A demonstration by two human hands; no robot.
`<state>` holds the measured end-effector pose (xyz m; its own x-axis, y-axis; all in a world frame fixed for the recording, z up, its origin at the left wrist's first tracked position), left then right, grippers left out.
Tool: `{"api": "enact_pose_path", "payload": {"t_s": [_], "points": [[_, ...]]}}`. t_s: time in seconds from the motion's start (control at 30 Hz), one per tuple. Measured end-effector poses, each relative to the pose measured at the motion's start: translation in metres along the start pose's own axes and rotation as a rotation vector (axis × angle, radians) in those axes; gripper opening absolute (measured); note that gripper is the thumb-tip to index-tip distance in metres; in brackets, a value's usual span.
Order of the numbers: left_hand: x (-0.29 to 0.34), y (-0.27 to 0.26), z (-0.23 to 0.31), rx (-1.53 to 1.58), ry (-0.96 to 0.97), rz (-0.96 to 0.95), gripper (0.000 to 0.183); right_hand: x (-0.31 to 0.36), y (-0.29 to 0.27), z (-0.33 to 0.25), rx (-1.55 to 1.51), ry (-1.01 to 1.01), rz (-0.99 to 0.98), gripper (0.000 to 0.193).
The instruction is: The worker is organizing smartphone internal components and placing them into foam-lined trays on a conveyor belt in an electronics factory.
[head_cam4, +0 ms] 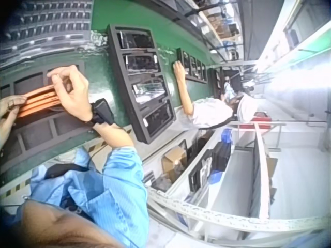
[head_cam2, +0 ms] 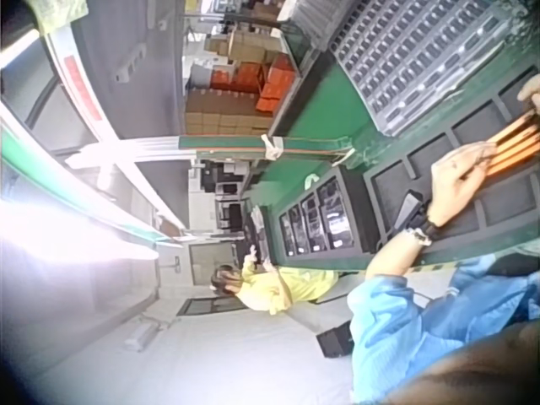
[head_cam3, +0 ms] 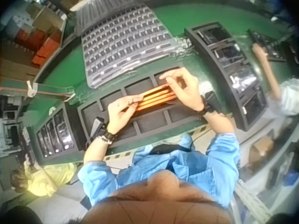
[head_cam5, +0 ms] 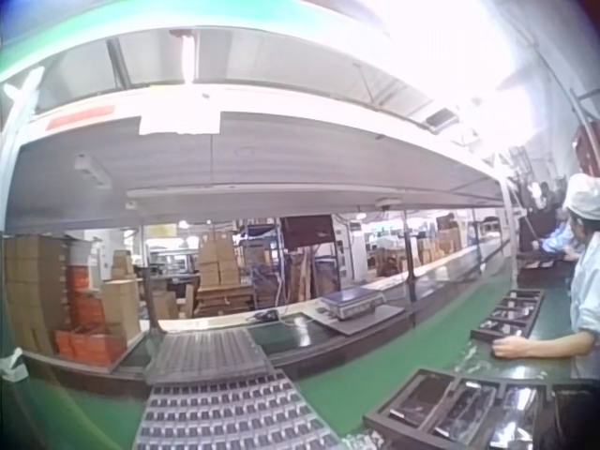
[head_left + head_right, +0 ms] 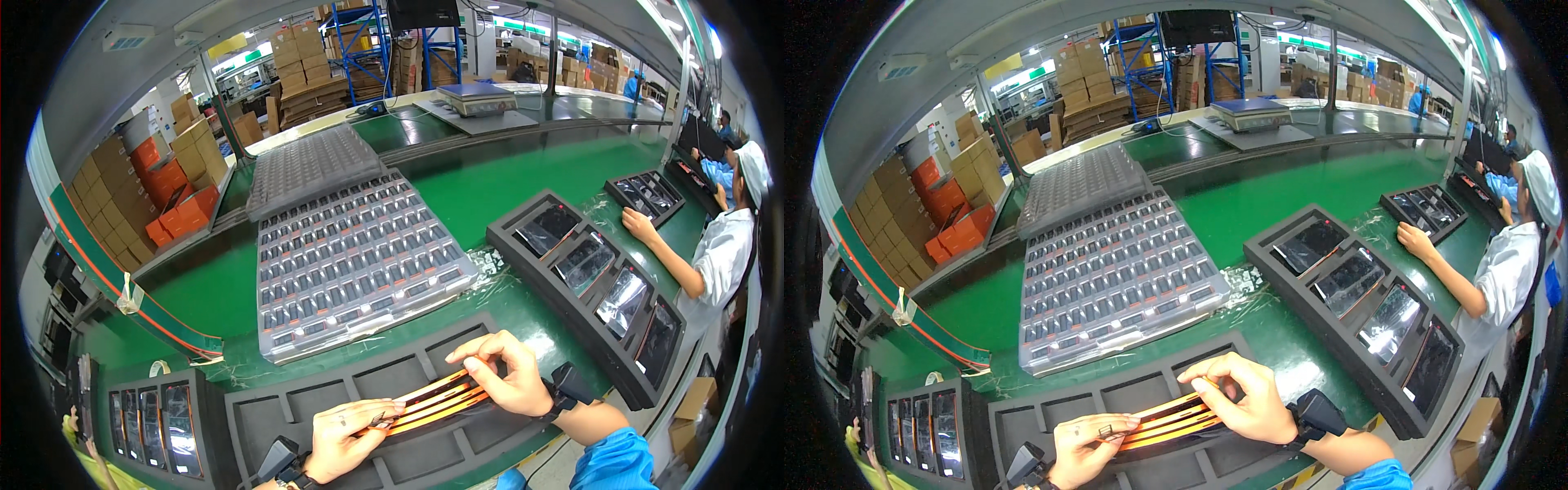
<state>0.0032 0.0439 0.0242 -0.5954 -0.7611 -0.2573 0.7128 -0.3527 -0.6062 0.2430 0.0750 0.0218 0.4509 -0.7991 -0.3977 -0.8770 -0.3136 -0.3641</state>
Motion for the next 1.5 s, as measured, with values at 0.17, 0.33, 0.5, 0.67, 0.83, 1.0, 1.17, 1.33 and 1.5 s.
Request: {"api": "enact_pose_path", "payload": {"t_s": [0.17,0.33,0.5,0.67,0.83,1.0,1.17,1.33,1.5], "points": [[0.000,0.001,-0.001,-0.007,0.002,-0.005,0.025,0.002,0.001,0.012,-0.291,0.007,0.073,0.013],[0.002,0.003,-0.003,-0.018,-0.011,-0.001,0.025,-0.005,0.002,0.009,-0.249,0.011,0.011,0.016],[-0.001,0.000,0.001,-0.004,0.021,-0.006,0.025,0.004,0.007,0.009,-0.319,-0.101,0.161,0.012],[0.003,0.003,-0.006,-0.008,0.007,0.013,0.024,-0.003,0.004,0.001,0.004,-0.031,-0.005,0.011],[0.002,0.003,-0.007,-0.022,0.018,0.015,0.023,-0.007,0.002,-0.004,0.219,-0.255,-0.018,0.016],[0.002,0.003,-0.007,0.000,0.020,0.023,0.023,-0.008,-0.001,-0.006,0.256,-0.250,-0.033,0.012],[0.003,0.004,-0.009,0.015,-0.009,0.024,0.024,-0.012,-0.001,-0.007,0.337,-0.277,-0.069,0.015],[0.004,0.004,-0.007,-0.002,0.036,0.023,0.026,-0.009,-0.007,-0.031,0.601,-0.376,0.038,0.008],[0.003,0.006,-0.010,0.037,0.029,0.037,0.024,-0.002,-0.004,-0.024,0.726,-0.511,-0.007,0.015]]}}
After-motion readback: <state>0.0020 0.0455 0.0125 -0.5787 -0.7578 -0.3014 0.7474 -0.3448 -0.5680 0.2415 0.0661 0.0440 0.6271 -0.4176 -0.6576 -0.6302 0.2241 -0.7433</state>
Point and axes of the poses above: each hand's wrist, its own x-axis away from the middle knuckle, its own y-axis out of the palm, z = x × y, the point moved 6 cm from there along -x, towards the middle knuckle, and after that the axes turned 13 degrees about -z, right-handed, at the moved point
